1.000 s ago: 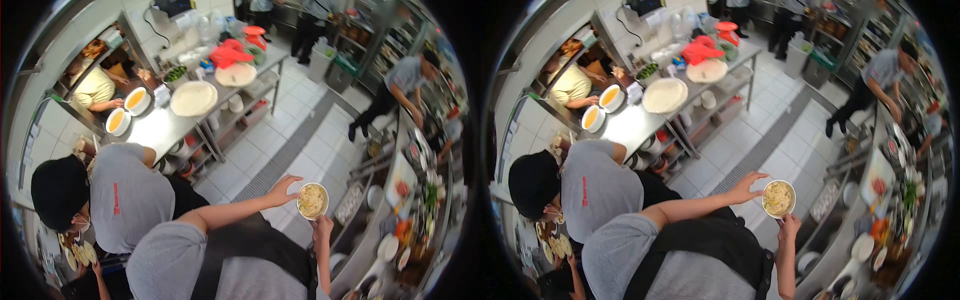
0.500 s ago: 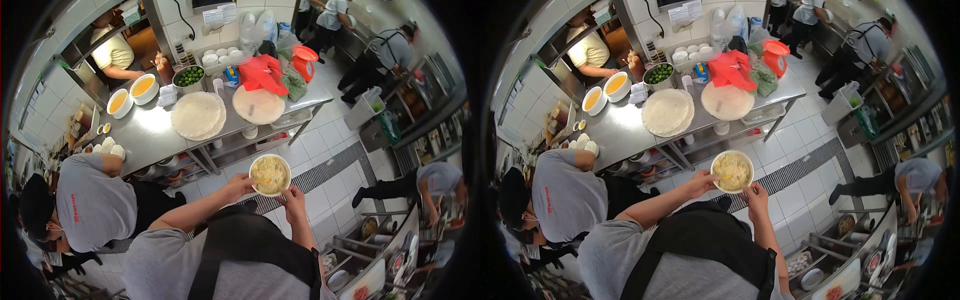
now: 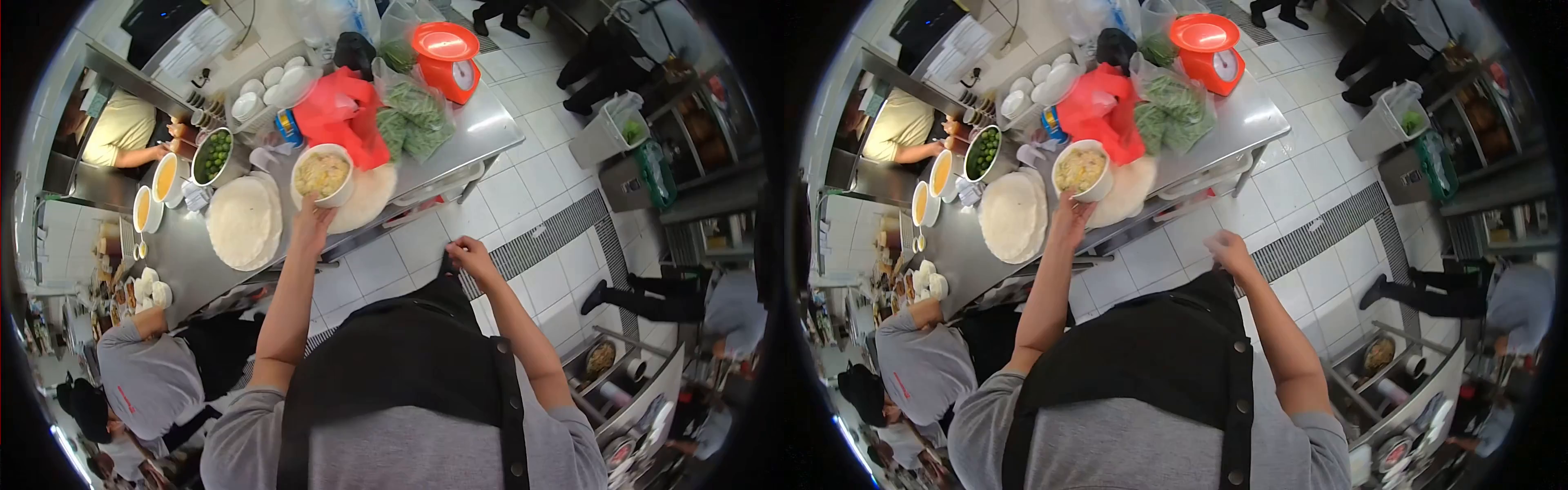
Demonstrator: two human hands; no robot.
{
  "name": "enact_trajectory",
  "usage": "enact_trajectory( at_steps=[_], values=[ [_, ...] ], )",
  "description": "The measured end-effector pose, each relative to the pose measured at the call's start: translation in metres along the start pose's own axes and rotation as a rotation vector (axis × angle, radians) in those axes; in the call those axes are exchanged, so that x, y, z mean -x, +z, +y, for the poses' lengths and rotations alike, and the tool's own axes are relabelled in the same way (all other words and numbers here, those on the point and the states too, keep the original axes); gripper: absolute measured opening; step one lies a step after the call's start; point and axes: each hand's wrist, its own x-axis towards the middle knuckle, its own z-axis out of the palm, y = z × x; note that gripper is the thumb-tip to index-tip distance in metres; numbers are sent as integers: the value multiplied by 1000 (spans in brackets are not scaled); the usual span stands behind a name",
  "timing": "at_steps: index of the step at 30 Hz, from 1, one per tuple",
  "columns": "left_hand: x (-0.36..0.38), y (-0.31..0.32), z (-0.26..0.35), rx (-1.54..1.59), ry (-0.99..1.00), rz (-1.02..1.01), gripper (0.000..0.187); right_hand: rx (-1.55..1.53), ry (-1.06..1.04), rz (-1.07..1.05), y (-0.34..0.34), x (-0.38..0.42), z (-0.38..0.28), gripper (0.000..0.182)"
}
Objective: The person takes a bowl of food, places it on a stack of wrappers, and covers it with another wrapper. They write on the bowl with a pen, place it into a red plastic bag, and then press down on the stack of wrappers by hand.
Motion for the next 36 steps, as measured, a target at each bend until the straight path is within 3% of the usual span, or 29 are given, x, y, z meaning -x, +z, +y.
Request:
enact_trajectory(
  at_steps=[2,4,5,7,8,10,13,14,15,16,17,19,22,23,27,29,36],
  values=[
    [8,26,-5,-18,54,86,56,153,-25,-55,-31,-74,7,25],
    [27,48,-9,-116,171,185,63,501,-80,-55,-51,-126,11,30],
    [29,53,-10,-116,178,206,63,504,-82,-76,-55,-144,10,30],
    [35,59,-7,-169,131,295,63,770,-362,-153,-55,-178,-1,34],
    [30,52,-14,-130,142,333,66,882,-342,-185,-50,-188,-12,36],
    [33,49,-26,-61,209,391,67,1192,-504,-285,-35,-226,9,61],
    [54,78,-38,13,349,466,67,1420,-316,-526,-6,-248,-23,77],
    [64,87,-49,3,311,532,65,1478,-541,-529,-4,-265,-9,72],
    [75,92,-59,-11,269,592,63,1344,-634,-516,-3,-284,10,61],
    [89,95,-69,-19,161,561,59,1164,-869,-532,0,-295,10,50],
    [99,96,-77,-31,53,519,55,968,-1040,-348,11,-309,20,43],
    [116,91,-99,-1,-66,417,47,935,-929,-354,8,-305,11,40],
    [130,75,-115,-83,-174,426,43,921,-881,-340,29,-303,7,39],
    [131,66,-112,-88,-175,422,43,904,-874,-329,94,-303,-24,39],
    [123,38,-89,-215,-209,236,44,882,-842,-219,79,-309,-19,39],
    [116,15,-76,-509,-223,76,46,879,-832,-162,65,-310,-9,38],
    [97,-52,-13,-566,-268,-102,49,840,-863,-76,59,-326,-9,38]
  ],
)
